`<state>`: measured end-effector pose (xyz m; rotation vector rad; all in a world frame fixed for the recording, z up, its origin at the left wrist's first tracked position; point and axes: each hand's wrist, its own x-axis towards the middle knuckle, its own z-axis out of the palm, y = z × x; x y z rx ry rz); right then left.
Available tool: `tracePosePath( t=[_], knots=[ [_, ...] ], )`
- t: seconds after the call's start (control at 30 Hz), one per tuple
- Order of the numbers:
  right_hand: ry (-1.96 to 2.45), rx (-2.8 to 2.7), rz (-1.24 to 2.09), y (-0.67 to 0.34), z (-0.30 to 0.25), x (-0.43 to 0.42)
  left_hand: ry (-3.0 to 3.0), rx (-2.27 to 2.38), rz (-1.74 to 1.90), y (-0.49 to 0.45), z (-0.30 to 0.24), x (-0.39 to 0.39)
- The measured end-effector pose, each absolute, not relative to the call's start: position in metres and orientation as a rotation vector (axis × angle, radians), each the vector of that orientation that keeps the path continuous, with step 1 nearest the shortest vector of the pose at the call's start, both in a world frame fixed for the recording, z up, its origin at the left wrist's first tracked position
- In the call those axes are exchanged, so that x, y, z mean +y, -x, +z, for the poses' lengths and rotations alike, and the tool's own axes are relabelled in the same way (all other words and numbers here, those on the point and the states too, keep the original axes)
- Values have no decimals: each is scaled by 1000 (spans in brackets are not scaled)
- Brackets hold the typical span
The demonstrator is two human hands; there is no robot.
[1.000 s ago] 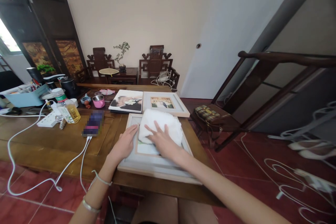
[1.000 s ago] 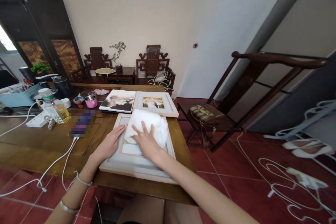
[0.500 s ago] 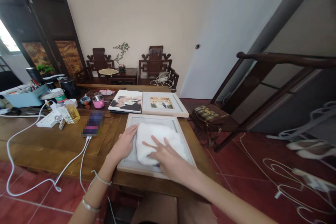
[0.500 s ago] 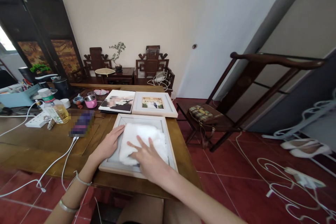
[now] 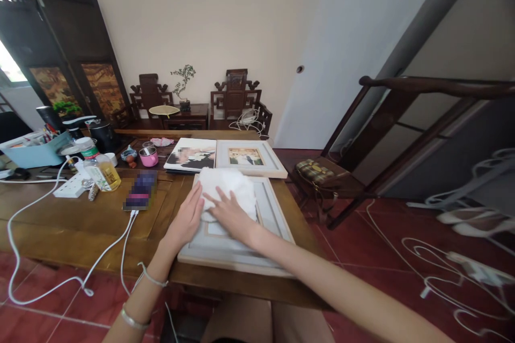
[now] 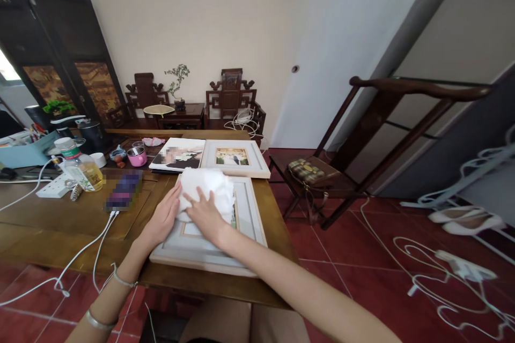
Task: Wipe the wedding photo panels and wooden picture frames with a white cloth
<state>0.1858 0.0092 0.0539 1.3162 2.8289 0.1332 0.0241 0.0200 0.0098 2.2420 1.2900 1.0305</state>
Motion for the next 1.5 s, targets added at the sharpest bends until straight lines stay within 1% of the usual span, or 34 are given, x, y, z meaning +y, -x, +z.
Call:
tracePosePath(
  t=[0.2, 0.33, 0.43, 0.67, 0.73, 0.87, 0.93, 1.07, 1.17, 1.27, 1.4, 1.5],
  knots=[
    [-1044, 2793, -163, -193, 67, -43, -2249, 1280, 1009, -23, 9, 21],
    [-1185, 2746, -349, -211, 80, -62, -2324, 1292, 884, -22, 7, 23],
    [-1349, 2724, -387, -227, 84, -68, -2378, 1289, 808, -19, 1, 26],
    [-1584, 2591, -364, -276, 78, -63, -2413, 1293, 698, -17, -7, 28],
    [-1666, 2564, -283, -286, 69, -51, -2411, 1295, 682, -16, -6, 28],
    [-1766, 2633, -14, -285, 53, -7, -2404, 1292, 665, -16, -7, 29],
    [-1685, 2723, -19, -269, 50, 17, -2401, 1283, 679, -16, -7, 29],
    [-1315, 2947, -144, -224, 52, 51, -2401, 1246, 722, -17, -5, 30],
    [-1263, 2959, -158, -205, 53, 57, -2406, 1209, 731, -18, -3, 30],
    [-1351, 2902, -159, -218, 52, 51, -2414, 1227, 728, -17, -4, 30],
    [-1522, 2778, -142, -268, 60, 36, -2393, 1293, 718, -15, -8, 29],
    [-1818, 2591, 19, -296, 75, 29, -2386, 1310, 688, -15, -8, 29]
  ],
)
